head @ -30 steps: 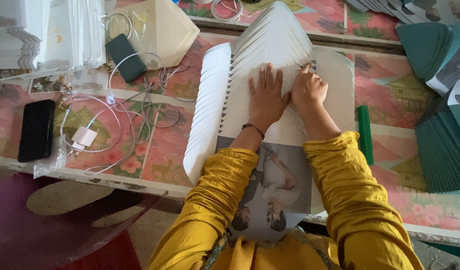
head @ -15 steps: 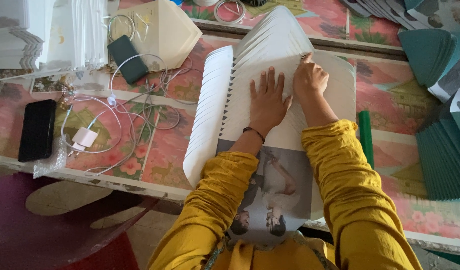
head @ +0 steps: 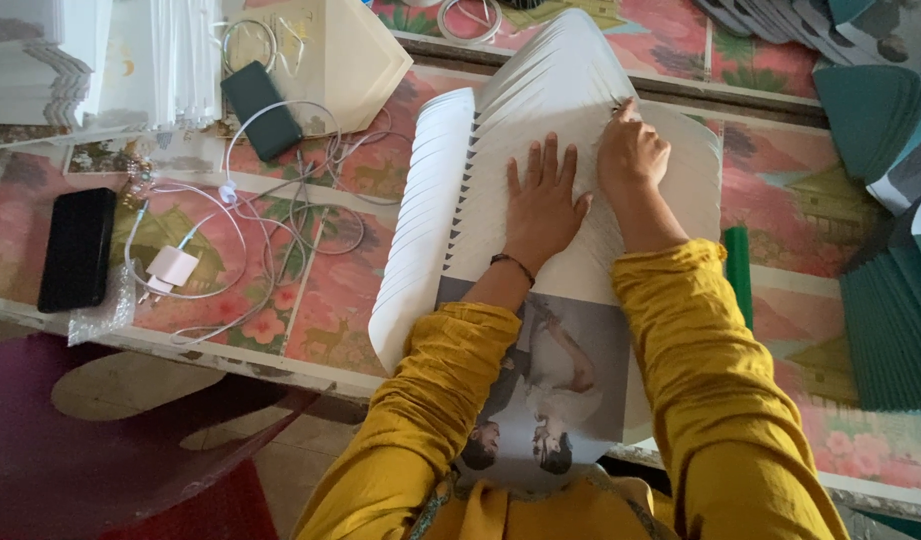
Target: Folding the flaps of printed cards to create finished products and stacking them on a table.
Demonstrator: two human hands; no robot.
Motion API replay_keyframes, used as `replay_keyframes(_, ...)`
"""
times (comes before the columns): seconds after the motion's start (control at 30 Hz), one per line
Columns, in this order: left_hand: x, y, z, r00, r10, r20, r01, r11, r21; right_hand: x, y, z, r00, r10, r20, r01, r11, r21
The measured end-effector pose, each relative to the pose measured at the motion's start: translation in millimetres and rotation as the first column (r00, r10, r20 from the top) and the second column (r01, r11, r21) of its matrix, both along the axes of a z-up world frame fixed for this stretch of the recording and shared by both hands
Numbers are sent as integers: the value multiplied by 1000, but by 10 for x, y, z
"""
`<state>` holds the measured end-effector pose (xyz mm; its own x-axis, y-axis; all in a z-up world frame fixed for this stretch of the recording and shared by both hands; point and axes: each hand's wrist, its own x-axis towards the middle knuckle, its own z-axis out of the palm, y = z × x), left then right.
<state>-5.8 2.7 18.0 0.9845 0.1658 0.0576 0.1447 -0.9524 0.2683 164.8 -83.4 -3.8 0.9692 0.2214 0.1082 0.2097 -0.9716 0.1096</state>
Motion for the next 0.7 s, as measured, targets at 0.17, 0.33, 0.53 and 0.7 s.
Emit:
replay_keyframes(0.17, 26, -6, -5, 1000, 0, 10, 0, 1000, -29, 5, -48, -41, 999, 48, 26, -46, 997, -69)
replay_keyframes(0.33, 55, 1, -152, 1000, 6, 20, -5, 1000, -27, 37, -14, 55, 995, 84, 45, -80, 992, -96)
replay_keyframes(0.53, 113, -25, -312, 990, 59, 129, -73, 991, 109, 10, -10, 600, 976, 172, -130, -174, 985, 3)
replay_keyframes(0.7, 164, -29, -335, 986, 68, 154, -92, 984, 154, 212, -68, 780, 927, 370, 69, -328, 706, 627)
